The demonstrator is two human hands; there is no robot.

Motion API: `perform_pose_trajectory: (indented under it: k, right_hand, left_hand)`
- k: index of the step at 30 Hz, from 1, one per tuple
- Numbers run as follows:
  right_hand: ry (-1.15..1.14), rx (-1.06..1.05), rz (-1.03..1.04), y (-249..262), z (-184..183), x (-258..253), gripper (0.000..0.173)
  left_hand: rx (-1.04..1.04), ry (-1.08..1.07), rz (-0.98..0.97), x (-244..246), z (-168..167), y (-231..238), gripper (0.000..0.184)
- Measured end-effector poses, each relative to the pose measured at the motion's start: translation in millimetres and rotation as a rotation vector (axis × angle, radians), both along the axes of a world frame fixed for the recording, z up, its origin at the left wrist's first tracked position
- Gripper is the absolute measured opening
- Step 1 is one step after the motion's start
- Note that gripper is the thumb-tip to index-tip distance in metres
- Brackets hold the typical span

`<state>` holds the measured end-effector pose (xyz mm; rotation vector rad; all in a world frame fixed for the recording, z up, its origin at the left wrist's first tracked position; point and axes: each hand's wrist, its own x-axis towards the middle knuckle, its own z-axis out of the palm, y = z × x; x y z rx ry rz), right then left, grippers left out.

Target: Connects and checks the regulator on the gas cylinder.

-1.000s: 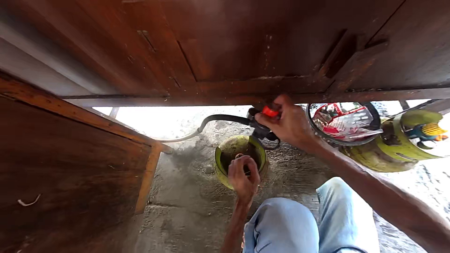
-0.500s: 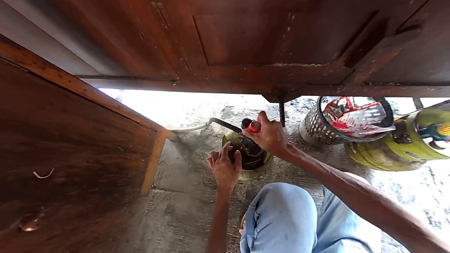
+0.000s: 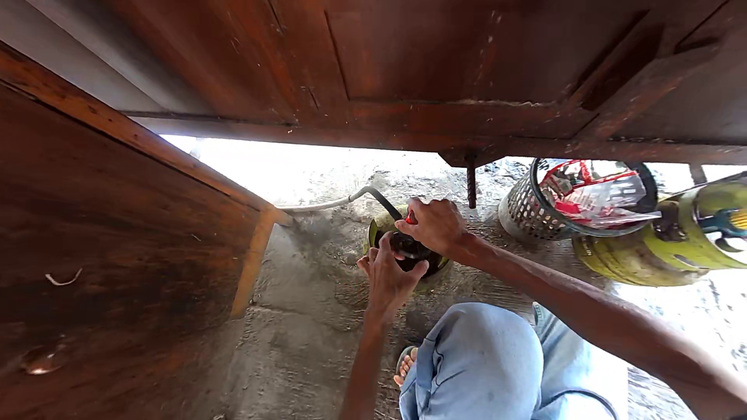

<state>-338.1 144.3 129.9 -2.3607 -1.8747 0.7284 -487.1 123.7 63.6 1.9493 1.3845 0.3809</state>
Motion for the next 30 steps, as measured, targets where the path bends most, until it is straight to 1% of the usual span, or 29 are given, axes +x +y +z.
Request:
perform_pose_trajectory:
  k: [1,3,5,6,7,9,11,13,17,24,27,29,30]
  right_hand:
    - [-0.029,0.005,0.03,1.5,-0.5,-2.4,0.045]
    - [-0.078,0.069,0.086,2.5,-5.6,-7.8,0.044]
    - [-0.11,0.122,0.112,4.7,-7.4,-13.2,0.043]
    - [-0.122,0.115,0.114,6.6,-4.5,-16.0,0.042]
    - [-0.13,0.095,0.114,8.8,-0.6,-19.0,0.04]
    - [-0.127,0.082,0.119,11.3,4.1,-24.0,0.036]
    - [-0.103,0.132,0.121,11.4,5.6,-24.7,0.031]
    - [-0.102,0.172,0.118,12.7,5.6,-23.9,0.028]
    - [-0.096,0.168,0.08,11.8,9.0,-24.3,0.025]
    - [-0.13,0.099,0.112,13.9,10.7,-28.5,0.023]
    - [-0.069,0.103,0.107,9.2,14.9,-26.2,0.021]
    - [-0.061,0.049,0.103,13.3,20.4,-24.5,0.023]
    - [-0.075,-0.019,0.114,19.3,22.9,-22.7,0.025]
  left_hand:
    - [0.023,-0.015,-0.011,-2.5,5.3,3.3,0.084]
    - [0.121,0.008,-0.043,-7.6,8.3,10.5,0.074]
    - [0.204,0.075,-0.083,-11.3,5.8,15.1,0.069]
    - [0.254,0.085,-0.09,-13.0,2.4,15.9,0.066]
    - [0.317,0.073,-0.088,-14.6,-3.1,16.1,0.061]
    - [0.41,0.025,-0.085,-17.0,-12.4,18.2,0.045]
    - [0.435,-0.021,-0.107,-17.9,-18.2,25.6,0.031]
    - [0.435,-0.067,-0.151,-18.9,-19.5,37.6,0.023]
    - [0.407,-0.113,-0.231,-20.1,-21.6,51.3,0.019]
    - [0.49,-0.199,-0.23,-23.9,-34.8,48.9,0.018]
    - [0.5,-0.196,-0.248,-24.6,-35.8,47.7,0.018]
    - [0.506,-0.198,-0.252,-23.6,-35.4,48.5,0.019]
    - [0.512,-0.199,-0.257,-22.7,-35.4,49.5,0.02]
